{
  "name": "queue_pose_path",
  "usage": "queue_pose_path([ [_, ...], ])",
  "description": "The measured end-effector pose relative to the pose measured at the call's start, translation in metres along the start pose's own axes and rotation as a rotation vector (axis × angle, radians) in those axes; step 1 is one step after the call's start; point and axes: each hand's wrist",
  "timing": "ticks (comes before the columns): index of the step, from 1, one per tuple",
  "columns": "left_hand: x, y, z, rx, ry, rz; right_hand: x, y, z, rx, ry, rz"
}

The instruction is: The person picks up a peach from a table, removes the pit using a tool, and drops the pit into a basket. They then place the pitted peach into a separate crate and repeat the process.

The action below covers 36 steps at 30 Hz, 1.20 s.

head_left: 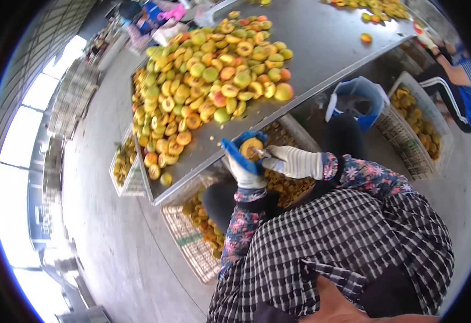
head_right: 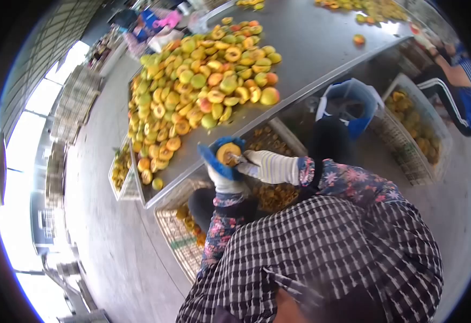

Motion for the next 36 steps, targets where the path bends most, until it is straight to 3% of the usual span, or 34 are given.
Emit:
queue_pose_path([
  [1, 0.004, 0.002, 0.001, 0.094, -0.003, -0.069, -0.005, 0.009, 0.002, -0.004, -0.001, -0.069],
  [3, 0.008, 0.008, 0.004, 0.261, 0.032, -0.145, -0.022, 0.062, 0.011, -0.037, 0.005, 0.131],
  [5, 0.013, 0.007, 0.005, 0.354, 0.037, -0.162, -0.028, 0.062, 0.011, 0.043, 0.024, 0.029],
  [7, 0.019, 0.001, 0.008, 0.355, 0.025, -0.11, -0.02, 0.051, 0.004, 0.254, 0.04, -0.366],
  [10, 0.023, 0.002, 0.006, 0.277, -0.059, 0.007, -0.001, -0.018, -0.009, -0.422, -0.263, 0.499],
  [12, 0.02, 0.006, 0.002, 0.267, -0.133, 0.009, -0.001, -0.015, -0.011, -0.513, -0.313, 0.702],
  [14, 0.014, 0.009, 0.003, 0.256, -0.077, 0.171, 0.0, -0.013, -0.015, -0.565, -0.346, 0.861],
  [15, 0.011, 0.011, 0.004, 0.251, -0.051, 0.254, 0.0, -0.013, -0.017, -0.562, -0.342, 0.855],
  [16, 0.011, 0.015, 0.005, 0.078, -0.142, 0.494, 0.001, -0.013, -0.018, -0.559, -0.336, 0.849],
  [17, 0.011, 0.014, 0.005, 0.116, -0.1, 0.465, 0.002, -0.012, -0.019, -0.555, -0.331, 0.843],
  [19, 0.014, 0.009, 0.007, 0.18, -0.018, 0.405, 0.007, -0.023, -0.023, -0.567, -0.291, 0.734],
  [23, 0.05, 0.028, 0.011, 0.093, 0.118, 0.491, 0.015, -0.015, -0.037, -0.547, -0.312, 0.604],
  [24, 0.063, 0.049, 0.007, 0.054, 0.137, 0.701, 0.017, 0.007, -0.038, -0.413, -0.408, 0.568],
  [25, 0.077, 0.073, 0.005, 0.015, 0.157, 0.913, 0.004, 0.033, -0.039, -0.032, -0.244, -0.176],
  [27, 0.118, 0.104, 0.002, -0.085, 0.184, 1.559, 0.008, 0.017, -0.042, -0.248, -0.348, -0.641],
  [29, 0.119, 0.131, -0.002, 0.112, 0.188, 1.763, 0.007, 0.025, -0.041, -0.232, -0.395, -0.582],
  [30, 0.128, 0.132, 0.004, 0.098, 0.192, 1.852, 0.01, 0.029, -0.038, -0.249, -0.422, -0.583],
  [34, 0.104, 0.13, 0.046, -0.203, -0.062, 1.758, 0.011, -0.003, -0.028, -0.389, -0.488, -0.63],
  [36, 0.066, 0.11, 0.085, -0.311, -0.181, 1.718, 0.009, 0.011, -0.024, -0.522, -0.493, -0.422],
])
Point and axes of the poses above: each hand's wrist, its own z-axis towards the middle knuckle, its own x-axis out of the back of the hand, y = z × x, and after that the axes turned 2 degrees about -z, right-handed
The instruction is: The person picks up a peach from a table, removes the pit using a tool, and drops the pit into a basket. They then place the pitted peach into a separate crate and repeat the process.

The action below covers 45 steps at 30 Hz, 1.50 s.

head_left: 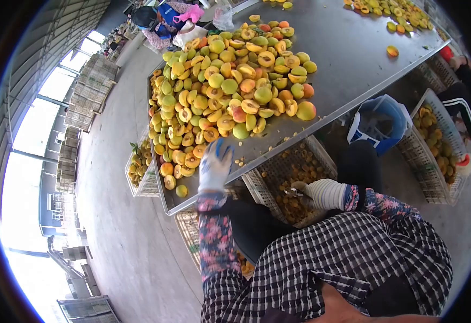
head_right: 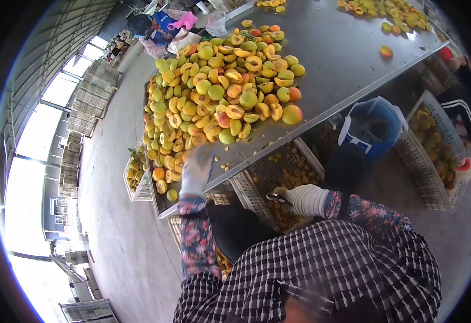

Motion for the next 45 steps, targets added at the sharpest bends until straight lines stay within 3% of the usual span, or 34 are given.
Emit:
queue_pose_path([
  [3, -0.048, 0.018, 0.069, -0.137, 0.031, 0.028, -0.035, 0.043, 0.049, 0.029, -0.028, 0.231],
  [8, -0.113, 0.082, 0.146, -0.287, -0.177, 0.202, -0.045, 0.057, 0.042, 0.309, 0.11, 0.113],
  [10, -0.13, 0.121, 0.157, -0.324, -0.316, 0.316, -0.064, 0.072, 0.073, 0.253, 0.137, 0.142],
  [13, -0.155, 0.166, 0.16, -0.498, -0.462, 0.357, -0.028, 0.039, 0.041, 0.2, 0.14, -0.096],
  [15, -0.162, 0.189, 0.16, -0.494, -0.565, 0.439, -0.026, 0.032, 0.045, 0.241, 0.132, -0.063],
  [16, -0.164, 0.195, 0.16, -0.49, -0.619, 0.482, -0.024, 0.032, 0.046, 0.168, 0.038, -0.103],
  [19, -0.164, 0.183, 0.159, -0.425, -0.656, 0.467, -0.007, 0.014, 0.032, 0.067, -0.062, -0.11],
  [23, -0.145, 0.157, 0.159, -0.311, -0.656, 0.468, -0.009, 0.025, 0.03, 0.131, -0.005, -0.053],
  [29, -0.101, 0.097, 0.122, -0.301, -0.711, 0.545, 0.0, 0.016, 0.007, 0.201, -0.029, 0.006],
  [32, -0.094, 0.043, 0.102, -0.232, -0.614, 0.262, 0.0, 0.014, 0.001, 0.254, -0.032, 0.01],
  [35, -0.062, 0.006, 0.094, 0.034, -0.793, -0.052, -0.001, 0.012, 0.001, 0.265, -0.038, -0.005],
  [36, -0.038, 0.017, 0.086, 0.059, -0.719, -0.014, -0.003, 0.014, 0.003, 0.269, -0.032, -0.003],
  [37, -0.029, 0.009, 0.087, 0.181, -0.767, -0.066, -0.005, 0.016, 0.005, 0.273, -0.025, 0.001],
  [40, -0.005, -0.003, 0.084, 0.378, -0.632, -0.081, -0.01, 0.018, 0.012, 0.28, -0.048, -0.006],
  [41, -0.021, -0.038, 0.089, 0.326, -0.498, 0.047, -0.016, 0.023, 0.018, 0.292, -0.04, 0.02],
  [44, -0.02, -0.006, 0.088, 0.239, -0.181, 0.077, -0.027, 0.032, 0.029, 0.32, -0.017, 0.06],
  [45, -0.028, -0.004, 0.091, 0.252, -0.173, 0.13, -0.026, 0.031, 0.028, 0.325, -0.011, 0.052],
])
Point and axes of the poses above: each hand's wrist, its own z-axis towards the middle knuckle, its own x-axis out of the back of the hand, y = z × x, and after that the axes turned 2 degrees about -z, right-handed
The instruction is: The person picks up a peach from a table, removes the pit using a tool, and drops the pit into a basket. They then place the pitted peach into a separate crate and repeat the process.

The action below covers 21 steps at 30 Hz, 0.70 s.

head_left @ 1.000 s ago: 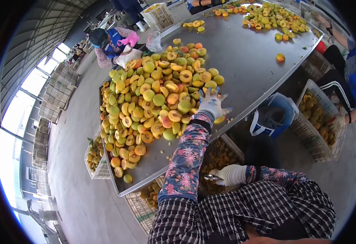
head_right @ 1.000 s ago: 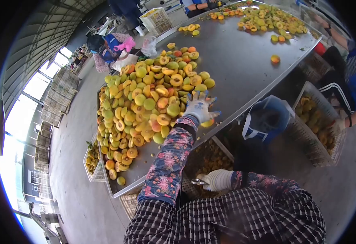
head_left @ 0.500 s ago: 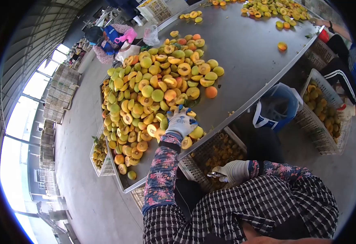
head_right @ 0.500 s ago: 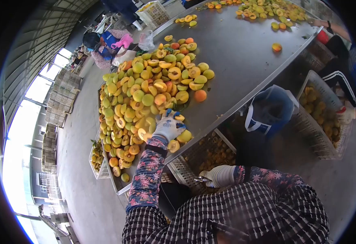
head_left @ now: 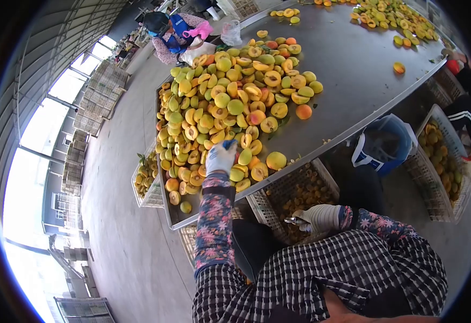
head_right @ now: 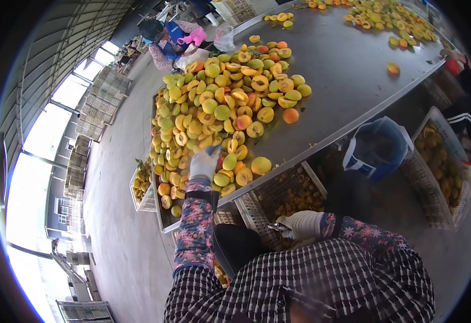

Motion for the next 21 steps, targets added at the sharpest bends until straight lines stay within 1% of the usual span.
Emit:
queue_pose_path([
  [2, -0.019, 0.009, 0.007, 0.007, -0.018, 0.148, -0.001, -0.001, -0.001, 0.017, 0.02, -0.007],
  [4, -0.03, 0.03, 0.013, 0.109, -0.277, 0.402, -0.006, 0.01, 0.004, 0.047, 0.051, -0.003],
  [5, -0.033, 0.04, 0.014, 0.144, -0.336, 0.485, -0.014, 0.023, 0.012, 0.049, 0.066, 0.028],
  [6, -0.039, 0.039, 0.016, 0.123, -0.318, 0.487, -0.024, 0.041, 0.024, 0.052, 0.083, 0.058],
  [8, -0.059, 0.025, 0.024, 0.078, -0.283, 0.491, -0.027, 0.047, 0.027, 0.027, 0.071, 0.695],
  [9, -0.063, 0.024, 0.032, 0.112, -0.385, 0.454, -0.016, 0.032, 0.023, -0.003, 0.032, 1.3],
  [10, -0.07, 0.02, 0.033, 0.089, -0.396, 0.405, -0.003, 0.019, 0.011, 0.005, 0.14, 1.215],
  [12, -0.059, 0.04, 0.016, 0.046, -0.419, 0.308, 0.036, -0.029, -0.019, -0.009, 0.351, 1.021],
  [13, -0.054, 0.054, 0.009, 0.109, -0.409, 0.331, 0.036, -0.028, -0.019, 0.064, 0.47, 1.004],
  [14, -0.055, 0.059, 0.007, 0.109, -0.407, 0.289, 0.037, -0.027, -0.018, 0.138, 0.592, 0.987],
  [16, -0.042, 0.076, -0.007, 0.072, -0.402, 0.239, 0.05, -0.03, -0.031, 0.202, 0.562, 0.883],
  [19, -0.064, 0.054, 0.005, -0.005, -0.361, -0.204, 0.066, -0.051, -0.049, 0.24, 0.629, 0.824],
  [21, -0.076, 0.052, 0.011, 0.006, -0.317, -0.208, 0.078, -0.066, -0.067, 0.23, 0.634, 0.801],
])
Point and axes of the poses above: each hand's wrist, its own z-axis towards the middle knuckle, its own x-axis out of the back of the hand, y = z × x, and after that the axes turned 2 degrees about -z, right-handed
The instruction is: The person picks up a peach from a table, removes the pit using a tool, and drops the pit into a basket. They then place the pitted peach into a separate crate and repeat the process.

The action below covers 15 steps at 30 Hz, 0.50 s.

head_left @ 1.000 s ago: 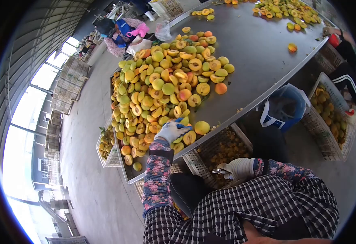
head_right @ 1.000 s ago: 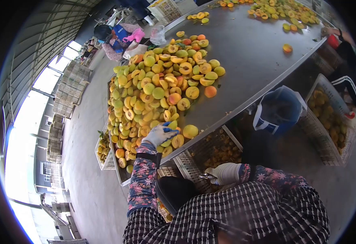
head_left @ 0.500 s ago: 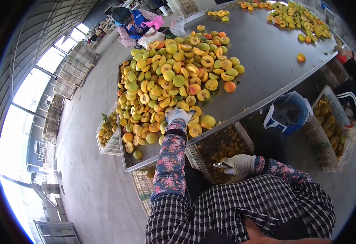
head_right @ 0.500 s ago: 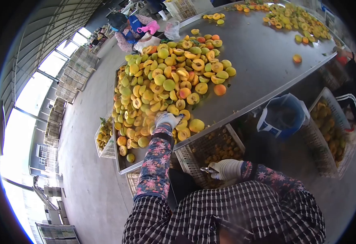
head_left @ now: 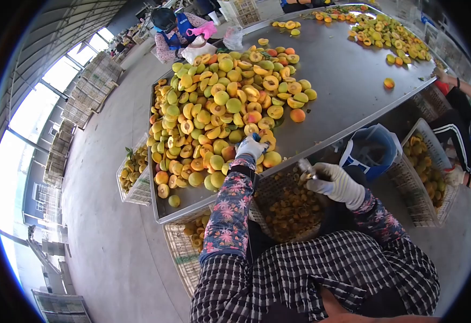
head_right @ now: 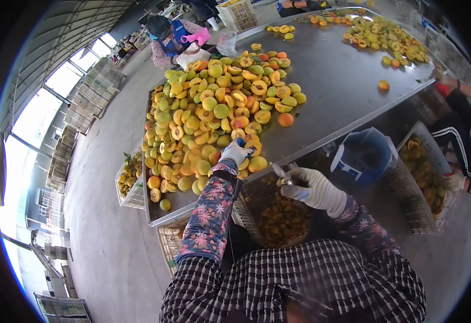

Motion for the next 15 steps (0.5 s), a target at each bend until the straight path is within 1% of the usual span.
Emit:
queue_pose_path([
  [1, -0.005, -0.002, 0.001, 0.004, 0.019, -0.002, 0.002, -0.017, -0.006, 0.047, 0.02, -0.054],
  [3, -0.011, -0.002, 0.002, -0.052, 0.099, -0.099, -0.006, -0.042, -0.023, 0.152, 0.283, 0.245],
  [5, -0.024, -0.014, 0.013, -0.085, 0.186, -0.131, -0.007, -0.072, -0.036, 0.47, 0.05, 0.495],
  [6, -0.031, -0.025, 0.023, -0.113, 0.214, -0.23, -0.011, -0.085, -0.039, 0.59, -0.026, 0.569],
  [7, -0.031, -0.028, 0.023, -0.294, 0.165, -0.564, -0.007, -0.093, -0.044, 0.632, -0.111, 0.635],
  [8, -0.023, -0.018, 0.011, -0.191, 0.145, -0.809, -0.004, -0.101, -0.049, 0.668, -0.201, 0.701],
  [9, -0.011, -0.012, -0.006, -0.286, 0.095, -1.031, 0.009, -0.107, -0.059, 0.628, -0.314, 0.751],
  [10, 0.0, -0.005, -0.027, -0.303, 0.025, -1.217, 0.021, -0.113, -0.071, 0.587, -0.431, 0.794],
  [12, 0.011, -0.015, -0.052, -0.338, -0.016, -1.227, 0.028, -0.118, -0.087, 0.625, -0.432, 0.798],
  [13, 0.011, -0.024, -0.058, -0.11, -0.17, -1.573, 0.03, -0.119, -0.094, 0.638, -0.42, 0.794],
  [15, 0.013, -0.034, -0.081, -0.049, -0.294, -1.723, 0.029, -0.118, -0.103, 0.658, -0.399, 0.797],
])
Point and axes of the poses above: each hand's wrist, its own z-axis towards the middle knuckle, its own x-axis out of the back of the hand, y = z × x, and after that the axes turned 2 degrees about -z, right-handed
